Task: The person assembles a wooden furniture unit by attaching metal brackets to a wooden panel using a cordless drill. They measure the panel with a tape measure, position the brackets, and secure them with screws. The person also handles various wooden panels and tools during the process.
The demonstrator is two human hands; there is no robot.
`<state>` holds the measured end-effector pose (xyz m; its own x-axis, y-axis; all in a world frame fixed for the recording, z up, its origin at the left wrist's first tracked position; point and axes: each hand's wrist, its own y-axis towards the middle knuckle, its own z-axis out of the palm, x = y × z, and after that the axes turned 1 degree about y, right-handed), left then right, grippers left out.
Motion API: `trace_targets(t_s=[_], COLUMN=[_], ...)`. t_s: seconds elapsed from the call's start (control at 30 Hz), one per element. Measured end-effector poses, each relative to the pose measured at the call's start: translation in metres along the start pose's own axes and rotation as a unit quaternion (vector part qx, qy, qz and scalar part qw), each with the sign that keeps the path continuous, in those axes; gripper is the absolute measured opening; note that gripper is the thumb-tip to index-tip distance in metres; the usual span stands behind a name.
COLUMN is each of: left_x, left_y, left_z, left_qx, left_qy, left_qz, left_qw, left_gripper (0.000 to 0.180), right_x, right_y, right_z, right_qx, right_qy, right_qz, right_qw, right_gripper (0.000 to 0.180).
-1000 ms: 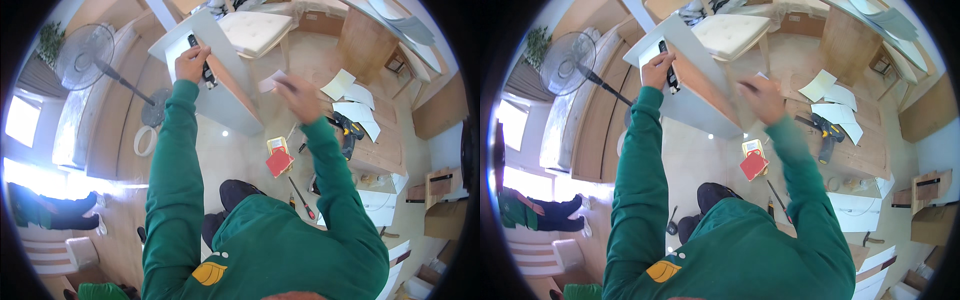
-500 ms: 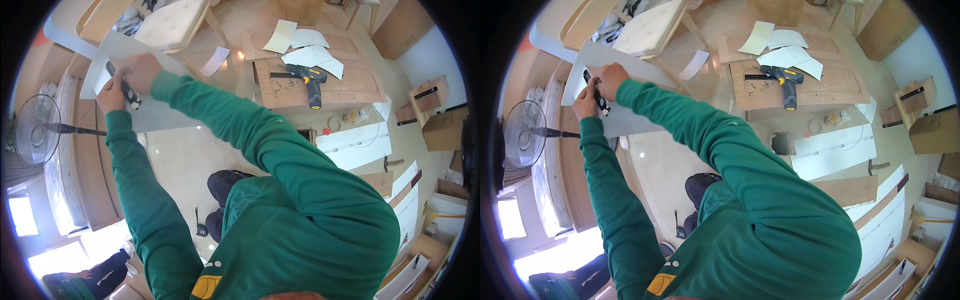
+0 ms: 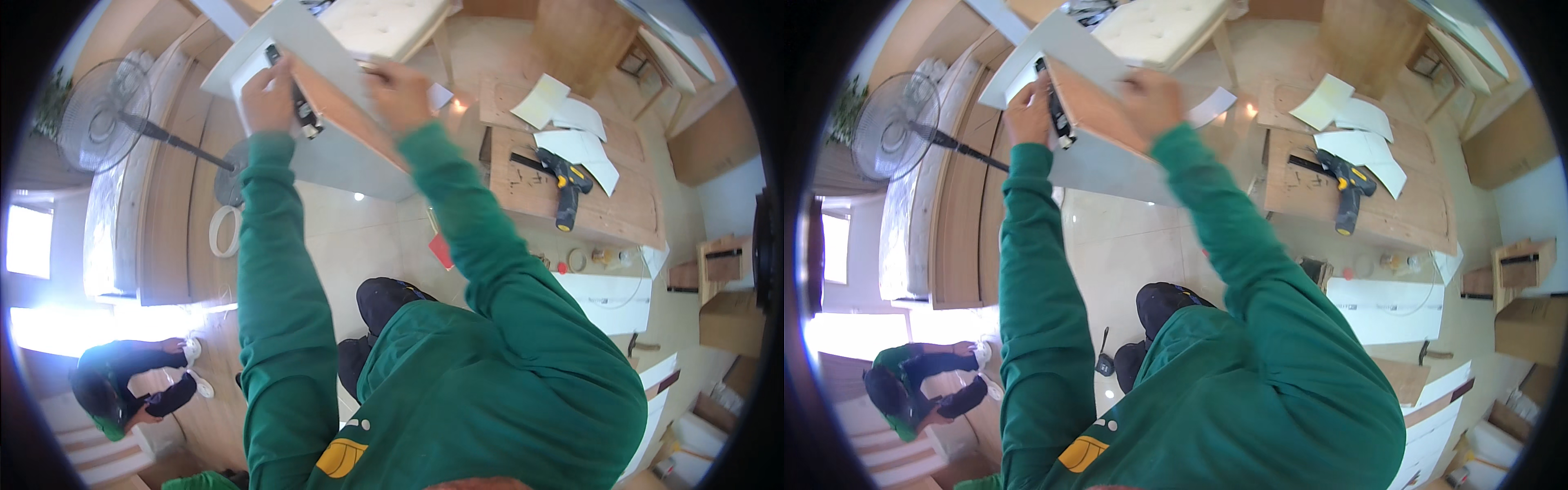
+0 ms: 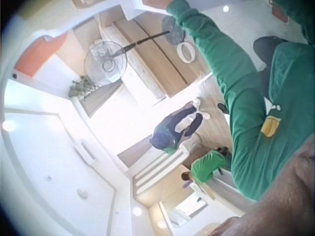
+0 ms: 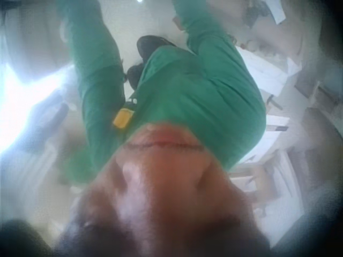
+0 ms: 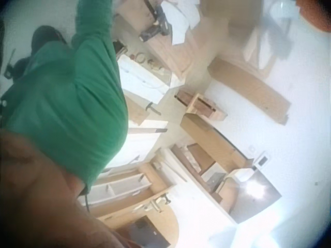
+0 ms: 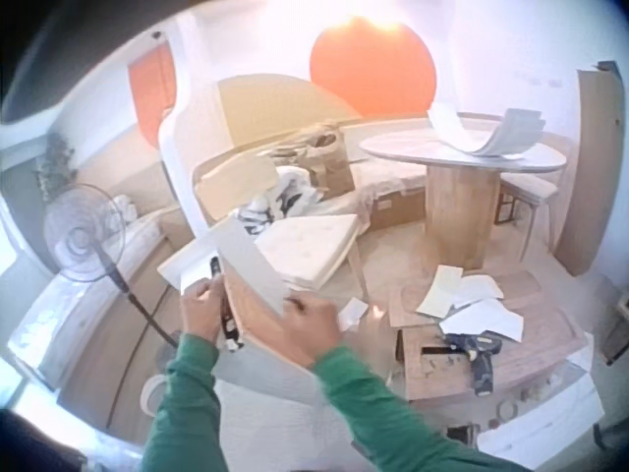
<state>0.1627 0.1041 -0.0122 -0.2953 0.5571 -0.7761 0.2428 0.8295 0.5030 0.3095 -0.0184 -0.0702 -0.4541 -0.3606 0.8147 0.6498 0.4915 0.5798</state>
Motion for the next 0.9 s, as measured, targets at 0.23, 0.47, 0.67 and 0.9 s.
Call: trace_targets(t_s=[0.23,0.47,0.67,0.9], left_x=[-0.003,0.004,0.022,0.017], left_y=[0.004,-0.003,0.01,-0.012], left_z=[0.01,0.01,-0.019,-0.046], left_qx=[-0.041,-0.043,0.042,-0.013], left_qy=[0.036,0.056,-0.253,0.333], left_qz=[-0.052,0.001,-0.066,0.071], left_qw=[0.997,0.998,0.964,0.94], left_gripper=[0.03,0.037,0.037,0.06], right_x=[-0.157,-0.06,0.075,0.064], right_y=[-0.083,-0.07,-0.003,0.012], right_z=[-0.276,-0.158,0.038,0.017], right_qx=[0.081,0.011,0.247,0.255], right_qy=[-0.521,-0.17,-0.055,-0.181], right_qz=[0.262,0.174,0.002,-0.042], right_qw=[0.808,0.97,0.967,0.949], right_gripper=[0.033,0.045,0.055,0.047])
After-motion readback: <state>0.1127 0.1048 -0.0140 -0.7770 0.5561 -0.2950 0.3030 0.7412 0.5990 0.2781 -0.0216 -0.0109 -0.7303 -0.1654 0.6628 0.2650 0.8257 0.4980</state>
